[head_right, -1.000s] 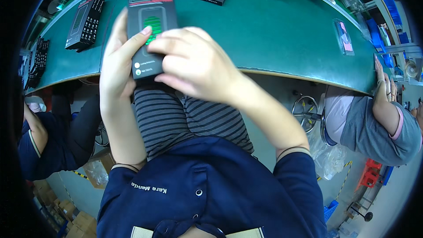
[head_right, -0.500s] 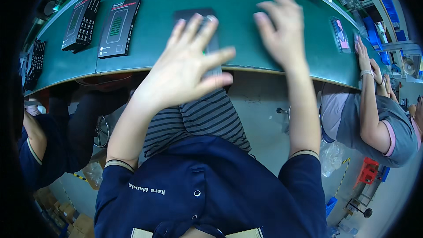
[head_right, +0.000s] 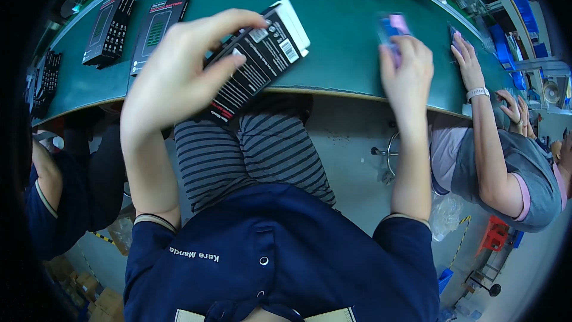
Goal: The person sits at a green assembly table and repeatedly picks up small black rectangular boxes from a large cardboard bin. They place each box into a clear plastic sleeve, seal it, and then place the packaged item onto a stack on the table. The process is repetitive and involves handling the boxes and sleeves by hand.
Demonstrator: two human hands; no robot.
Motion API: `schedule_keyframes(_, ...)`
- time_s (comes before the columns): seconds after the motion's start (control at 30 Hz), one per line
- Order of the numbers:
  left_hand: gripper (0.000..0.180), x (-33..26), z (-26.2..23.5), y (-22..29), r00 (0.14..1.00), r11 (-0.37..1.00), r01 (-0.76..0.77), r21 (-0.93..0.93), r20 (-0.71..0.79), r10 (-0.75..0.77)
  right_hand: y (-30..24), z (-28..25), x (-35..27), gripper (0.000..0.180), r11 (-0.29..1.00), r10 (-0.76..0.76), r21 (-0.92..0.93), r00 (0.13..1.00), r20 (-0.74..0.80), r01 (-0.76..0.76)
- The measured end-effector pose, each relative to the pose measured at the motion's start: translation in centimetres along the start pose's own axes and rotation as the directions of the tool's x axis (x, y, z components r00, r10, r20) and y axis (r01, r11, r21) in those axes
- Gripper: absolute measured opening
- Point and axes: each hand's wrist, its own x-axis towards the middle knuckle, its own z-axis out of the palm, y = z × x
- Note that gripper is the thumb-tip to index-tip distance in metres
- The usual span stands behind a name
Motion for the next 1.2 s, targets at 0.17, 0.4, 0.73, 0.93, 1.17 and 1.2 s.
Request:
schedule_keyframes(0.17, 0.055, -0.1, 2.0, -4.2, 0.996, 0.981, -0.002, 0.194, 0.091, -0.016, -5.8, -0.9, 0.0, 0.032, 0.917, 0.126, 0.345, 0.967, 0.22, -0.198)
schedule_keyframes(0.4, 0.091, -0.4, 3.8, -4.4, 0.989, 0.974, -0.077, 0.214, 0.138, 0.048, -4.6, -1.8, 2.4, 0.039, 0.72, -0.387, 0.694, 0.828, 0.405, -0.003)
schedule_keyframes(0.73, 0.082, -0.4, 3.9, -4.8, 0.996, 0.955, -0.078, 0.285, 0.059, 0.064, -4.3, -1.7, 2.6, 0.046, 0.786, -0.331, 0.618, 0.859, 0.391, 0.021)
schedule_keyframes(0.93, 0.083, 0.0, 4.6, -4.4, 0.991, 0.963, -0.124, 0.24, 0.084, 0.107, -8.3, -1.0, 2.1, 0.053, 0.649, -0.462, 0.761, 0.796, 0.391, 0.002)
schedule_keyframes(1.17, 0.089, 1.4, 3.7, -2.0, 0.934, 0.997, -0.08, -0.017, -0.35, 0.069, -13.3, -1.4, 1.4, 0.057, -0.007, -0.002, 1.0, 1.0, -0.024, 0.024)
schedule_keyframes(1.2, 0.085, 1.5, 4.0, -2.4, 0.882, 0.993, -0.117, 0.006, -0.46, 0.107, -13.6, -2.6, 2.5, 0.055, -0.072, 0.092, 0.997, 0.996, 0.02, -0.014)
